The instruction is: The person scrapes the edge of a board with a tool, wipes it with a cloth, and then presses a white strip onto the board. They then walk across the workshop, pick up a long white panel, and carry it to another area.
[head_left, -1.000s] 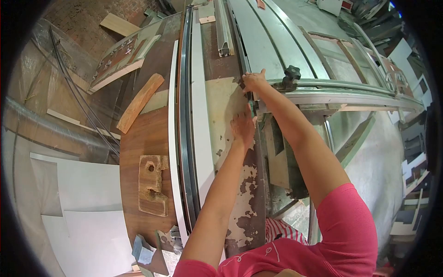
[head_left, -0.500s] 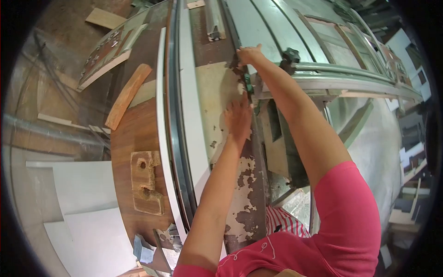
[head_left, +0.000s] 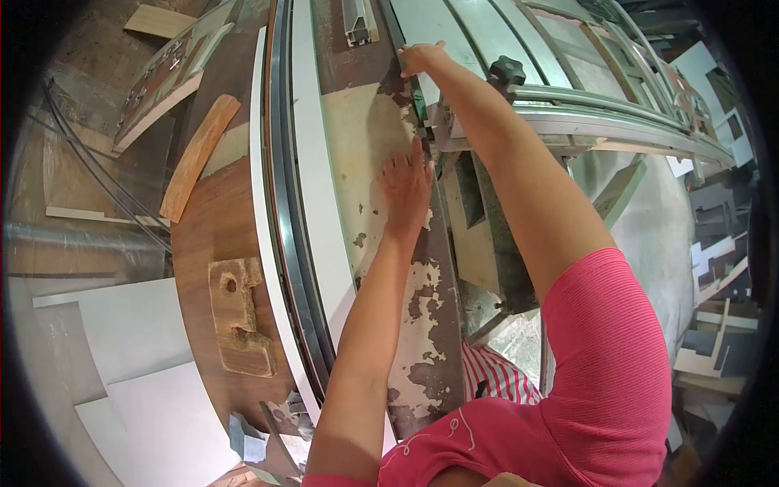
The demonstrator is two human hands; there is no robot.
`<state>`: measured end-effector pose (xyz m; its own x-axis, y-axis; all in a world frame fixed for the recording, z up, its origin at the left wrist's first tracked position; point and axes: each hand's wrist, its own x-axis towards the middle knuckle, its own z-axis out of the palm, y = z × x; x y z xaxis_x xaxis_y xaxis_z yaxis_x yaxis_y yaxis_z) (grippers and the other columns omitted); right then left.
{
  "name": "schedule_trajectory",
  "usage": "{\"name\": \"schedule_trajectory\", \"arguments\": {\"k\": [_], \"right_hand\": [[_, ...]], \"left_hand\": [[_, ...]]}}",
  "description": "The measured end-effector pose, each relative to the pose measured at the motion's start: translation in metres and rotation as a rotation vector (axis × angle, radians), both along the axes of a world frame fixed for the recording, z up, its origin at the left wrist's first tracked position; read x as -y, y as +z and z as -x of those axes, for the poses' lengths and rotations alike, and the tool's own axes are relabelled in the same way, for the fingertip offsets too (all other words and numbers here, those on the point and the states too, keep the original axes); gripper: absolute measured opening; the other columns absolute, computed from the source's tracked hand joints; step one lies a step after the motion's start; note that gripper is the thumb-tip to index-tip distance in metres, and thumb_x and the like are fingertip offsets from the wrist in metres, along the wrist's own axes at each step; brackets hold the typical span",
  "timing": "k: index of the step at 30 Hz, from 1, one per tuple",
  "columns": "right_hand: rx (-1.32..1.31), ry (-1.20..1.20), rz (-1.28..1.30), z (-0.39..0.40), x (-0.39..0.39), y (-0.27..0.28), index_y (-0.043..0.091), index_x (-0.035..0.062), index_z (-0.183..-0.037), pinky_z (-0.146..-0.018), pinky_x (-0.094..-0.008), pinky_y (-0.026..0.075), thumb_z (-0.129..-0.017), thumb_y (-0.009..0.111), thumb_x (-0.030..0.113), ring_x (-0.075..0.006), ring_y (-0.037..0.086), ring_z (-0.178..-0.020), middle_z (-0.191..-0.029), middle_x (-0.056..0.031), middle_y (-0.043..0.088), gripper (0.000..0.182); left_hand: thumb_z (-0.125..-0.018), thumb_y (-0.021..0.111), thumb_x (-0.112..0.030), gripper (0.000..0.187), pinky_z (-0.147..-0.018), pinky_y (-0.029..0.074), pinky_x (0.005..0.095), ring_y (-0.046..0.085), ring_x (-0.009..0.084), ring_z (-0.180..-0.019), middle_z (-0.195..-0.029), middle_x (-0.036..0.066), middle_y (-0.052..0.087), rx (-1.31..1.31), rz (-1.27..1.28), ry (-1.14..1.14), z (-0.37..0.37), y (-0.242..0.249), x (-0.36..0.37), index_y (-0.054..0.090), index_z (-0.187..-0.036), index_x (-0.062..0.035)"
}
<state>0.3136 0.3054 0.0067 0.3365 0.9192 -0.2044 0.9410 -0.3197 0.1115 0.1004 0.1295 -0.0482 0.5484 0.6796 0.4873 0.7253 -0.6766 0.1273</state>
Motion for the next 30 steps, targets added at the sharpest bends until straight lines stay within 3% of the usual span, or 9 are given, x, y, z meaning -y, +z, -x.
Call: {"name": "schedule_trajectory", "arguments": {"k": [11,14,17,19,22,23,25,27,30], "right_hand": [[-0.005,-0.022,-0.077,-0.003,-0.005,0.002,0.049,0.023,-0.12,-0.091,-0.0691,0.019,-0.078,0.057,0.042,-0.0272,0.041,-0.118,-0.127,0.0029,0.045,0.047],[-0.113,-0.21,-0.035,0.0,-0.004,0.008,0.052,0.0228,-0.117,-0.091,-0.0695,0.019,-0.079,0.056,0.043,-0.0262,0.041,-0.118,-0.128,0.0068,0.043,0.043],[-0.097,-0.241,-0.111,0.003,0.007,0.009,0.054,0.0235,-0.114,-0.091,-0.0648,0.023,-0.08,0.055,0.041,-0.0275,0.043,-0.115,-0.127,0.0008,0.044,0.038],[0.1,-0.215,-0.249,0.012,0.008,0.007,0.057,0.0175,-0.109,-0.082,-0.0532,0.037,-0.082,0.049,0.042,-0.0284,0.051,-0.108,-0.118,-0.0081,0.052,0.037],[0.102,-0.166,-0.25,0.022,0.0,0.006,0.063,0.0146,-0.098,-0.078,-0.0455,0.04,-0.08,0.044,0.016,-0.029,0.057,-0.098,-0.104,-0.0097,0.06,0.026],[0.105,-0.198,-0.298,0.021,-0.004,0.001,0.066,0.0169,-0.092,-0.072,-0.0429,0.039,-0.077,0.052,0.022,-0.0267,0.058,-0.094,-0.1,-0.006,0.062,0.021],[-0.062,-0.324,-0.317,0.014,-0.013,-0.005,0.066,0.0137,-0.093,-0.072,-0.0447,0.042,-0.076,0.052,0.022,-0.0276,0.058,-0.095,-0.099,-0.0082,0.062,0.023],[-0.163,-0.122,-0.251,0.005,-0.006,0.011,0.064,0.0065,-0.089,-0.068,-0.0453,0.047,-0.074,0.055,0.024,-0.0305,0.06,-0.086,-0.094,-0.0111,0.063,0.025],[-0.807,-0.299,-0.304,0.018,0.02,0.05,0.057,-0.0031,-0.083,-0.058,-0.0391,0.05,-0.077,0.057,0.025,-0.028,0.061,-0.068,-0.081,-0.0137,0.061,0.029]], "left_hand": [[-0.079,0.057,-0.032,0.048,-0.063,0.042,0.0356,0.048,0.0229,-0.074,-0.081,0.007,0.048,-0.007,0.043,-0.009,0.001,0.003,0.0,0.046,-0.121,-0.014],[-0.079,0.056,-0.033,0.047,-0.064,0.042,0.0368,0.049,0.0243,-0.077,-0.083,0.008,0.049,0.001,0.024,0.0,0.001,0.001,0.001,0.046,-0.121,-0.0145],[-0.077,0.058,-0.035,0.048,-0.065,0.041,0.0359,0.049,0.0217,-0.077,-0.082,0.005,0.051,0.014,0.015,0.009,0.0,-0.004,0.0,0.047,-0.12,-0.0153],[-0.077,0.058,-0.035,0.048,-0.067,0.041,0.0364,0.05,0.0223,-0.079,-0.085,0.006,0.052,0.074,-0.095,0.045,-0.002,-0.012,0.0,0.048,-0.119,-0.0156],[-0.078,0.056,-0.032,0.044,-0.072,0.041,0.0385,0.05,0.0243,-0.085,-0.093,0.008,0.054,0.158,-0.174,0.077,0.0,-0.015,0.001,0.049,-0.117,-0.0139],[-0.078,0.056,-0.032,0.044,-0.072,0.041,0.0385,0.05,0.0243,-0.085,-0.093,0.008,0.054,0.149,-0.195,0.112,0.002,-0.01,-0.001,0.049,-0.117,-0.0139],[-0.078,0.056,-0.023,0.039,-0.073,0.041,0.038,0.05,0.0258,-0.083,-0.09,0.01,0.052,0.2,-0.013,-0.005,0.006,-0.001,0.0,0.05,-0.114,-0.0105],[-0.076,0.057,-0.021,0.038,-0.073,0.041,0.0376,0.05,0.0256,-0.082,-0.089,0.01,0.052,0.206,0.001,0.008,0.007,-0.004,0.002,0.051,-0.112,-0.0101],[-0.075,0.056,-0.018,0.036,-0.074,0.041,0.0369,0.051,0.0253,-0.083,-0.089,0.011,0.053,0.283,0.11,-0.009,0.01,0.003,-0.001,0.052,-0.11,-0.0088]]}}
